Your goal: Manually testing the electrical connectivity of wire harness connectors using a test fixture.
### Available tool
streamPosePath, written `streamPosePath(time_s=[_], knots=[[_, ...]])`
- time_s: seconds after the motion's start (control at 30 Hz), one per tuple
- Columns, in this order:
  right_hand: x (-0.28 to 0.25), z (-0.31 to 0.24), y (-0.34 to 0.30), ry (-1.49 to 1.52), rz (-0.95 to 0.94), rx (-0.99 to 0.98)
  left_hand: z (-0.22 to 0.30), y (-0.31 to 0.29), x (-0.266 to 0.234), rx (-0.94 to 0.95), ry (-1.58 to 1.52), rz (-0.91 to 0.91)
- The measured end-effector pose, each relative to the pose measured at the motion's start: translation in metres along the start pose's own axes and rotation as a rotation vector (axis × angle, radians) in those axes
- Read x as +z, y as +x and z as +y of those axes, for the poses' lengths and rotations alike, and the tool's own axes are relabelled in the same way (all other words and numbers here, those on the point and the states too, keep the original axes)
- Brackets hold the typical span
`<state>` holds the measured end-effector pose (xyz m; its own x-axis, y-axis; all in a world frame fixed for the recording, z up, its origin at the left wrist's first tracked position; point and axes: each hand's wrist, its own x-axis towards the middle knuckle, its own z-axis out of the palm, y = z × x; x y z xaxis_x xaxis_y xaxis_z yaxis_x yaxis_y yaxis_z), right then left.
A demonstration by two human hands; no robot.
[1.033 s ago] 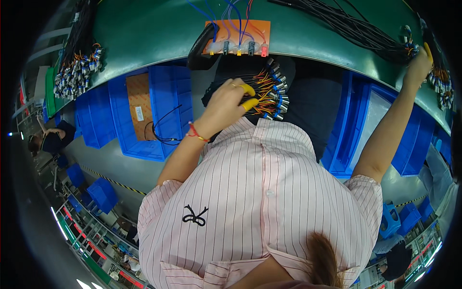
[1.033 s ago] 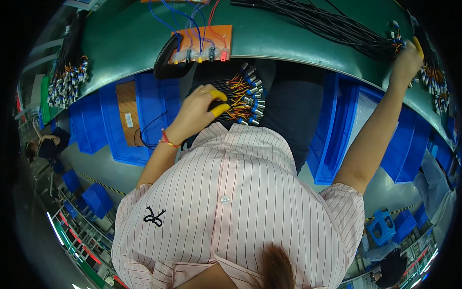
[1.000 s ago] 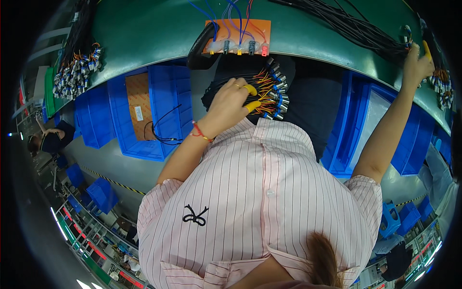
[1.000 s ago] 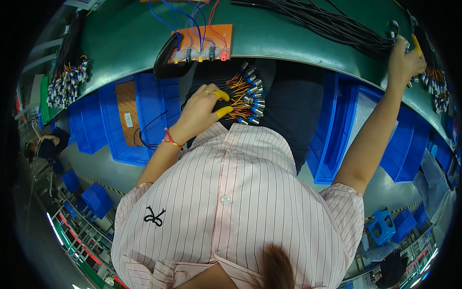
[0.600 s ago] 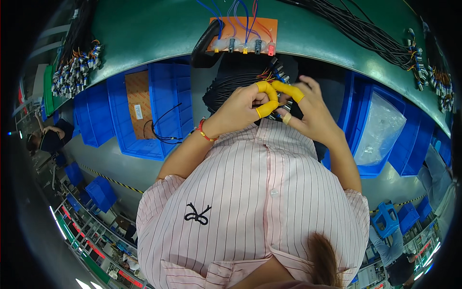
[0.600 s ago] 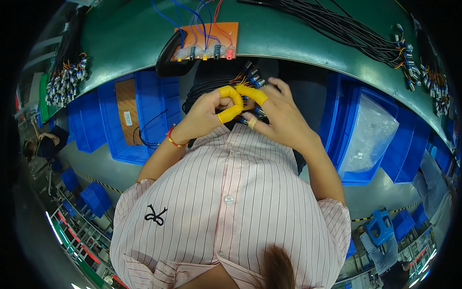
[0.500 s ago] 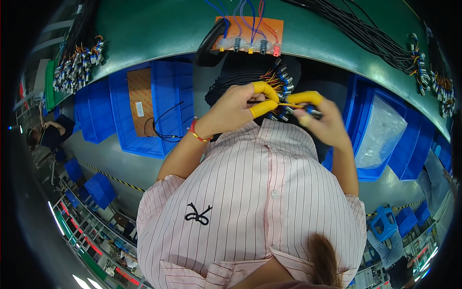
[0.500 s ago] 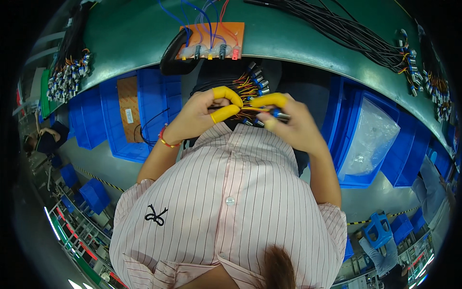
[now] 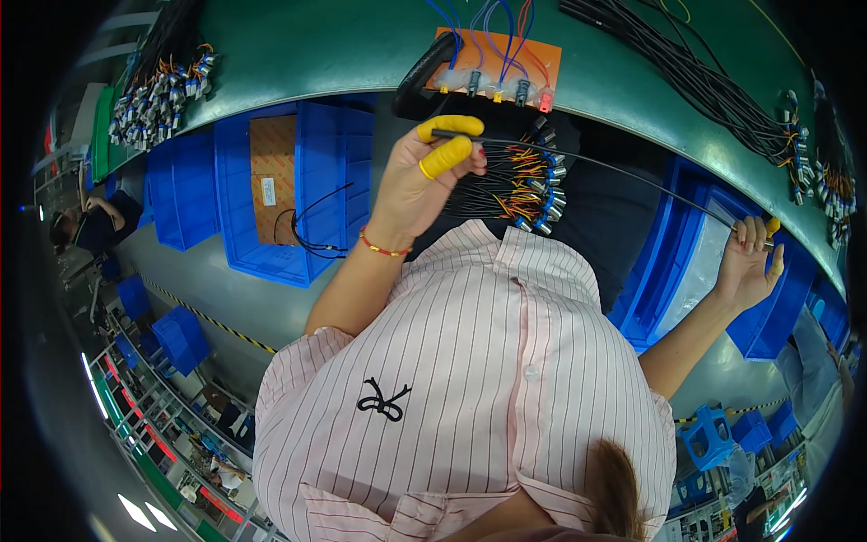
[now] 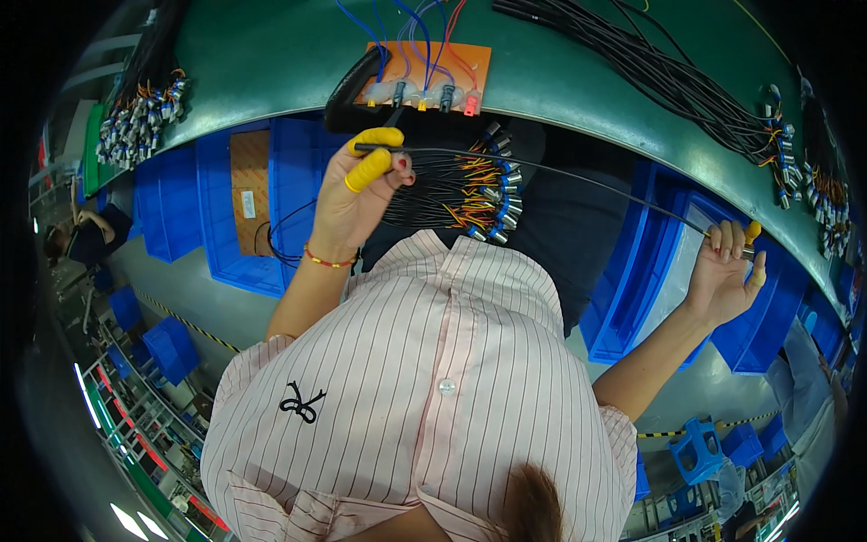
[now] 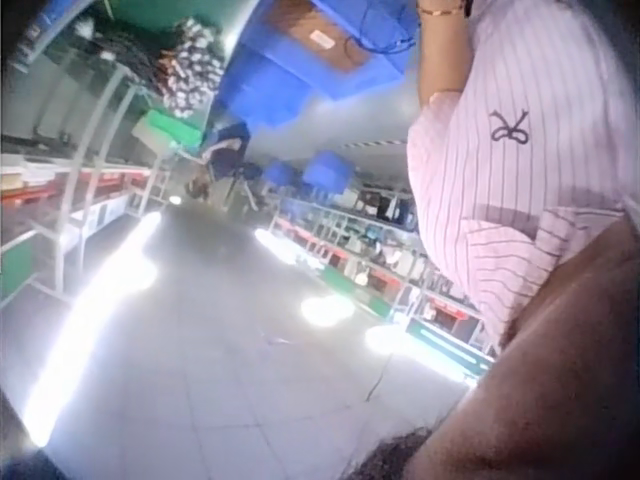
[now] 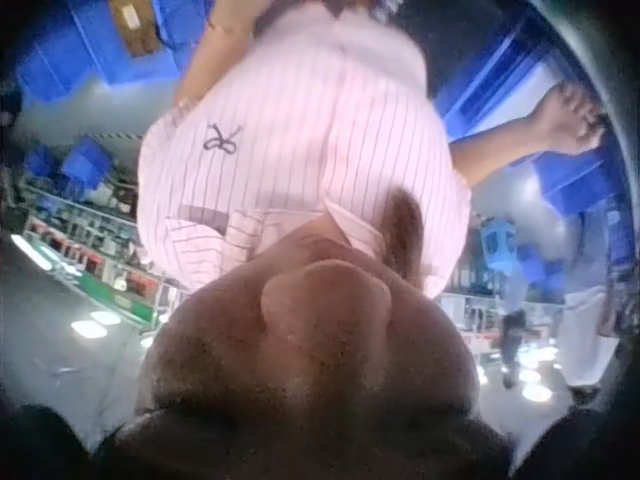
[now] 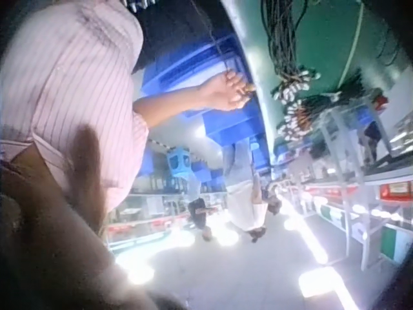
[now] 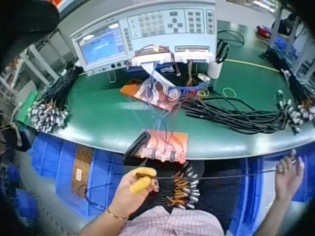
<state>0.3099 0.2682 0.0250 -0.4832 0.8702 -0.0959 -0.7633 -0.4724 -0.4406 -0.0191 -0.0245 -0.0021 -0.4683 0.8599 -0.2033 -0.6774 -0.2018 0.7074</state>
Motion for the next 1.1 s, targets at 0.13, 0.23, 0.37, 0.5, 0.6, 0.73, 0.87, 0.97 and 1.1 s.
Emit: streamPosePath(time_s=[0.13, 0.23, 0.37, 0.5, 0.6, 0.73, 0.87, 0.97, 1.1], knots=[[-0.036, -0.004, -0.003, -0.077, -0.034, -0.026, -0.004, 0.003, 0.025, 0.000, -0.244, 0.005], [-0.017, 0.008, -0.003, -0.165, 0.220, -0.082, -0.009, 0.005, 0.024, 0.000, -0.173, -0.038], [-0.019, 0.016, -0.002, -0.177, 0.087, -0.008, -0.011, 0.004, 0.025, -0.081, -0.135, -0.022], [-0.006, 0.036, -0.001, -0.262, 0.080, -0.016, -0.013, 0.006, 0.023, -0.113, -0.095, 0.010], [-0.005, 0.047, 0.000, -0.277, -0.042, 0.042, -0.014, 0.008, 0.023, -0.143, -0.083, 0.046], [0.004, 0.064, 0.001, -0.327, 0.020, 0.050, -0.014, 0.010, 0.024, -0.169, -0.090, 0.102], [0.005, 0.062, 0.002, -0.300, 0.007, 0.084, -0.010, 0.016, 0.024, -0.174, -0.111, 0.102], [0.003, 0.062, 0.002, -0.296, 0.011, 0.092, -0.008, 0.015, 0.023, -0.182, -0.160, 0.104], [0.004, 0.063, 0.002, -0.278, -0.009, 0.105, -0.006, 0.015, 0.027, -0.213, -0.202, 0.130]])
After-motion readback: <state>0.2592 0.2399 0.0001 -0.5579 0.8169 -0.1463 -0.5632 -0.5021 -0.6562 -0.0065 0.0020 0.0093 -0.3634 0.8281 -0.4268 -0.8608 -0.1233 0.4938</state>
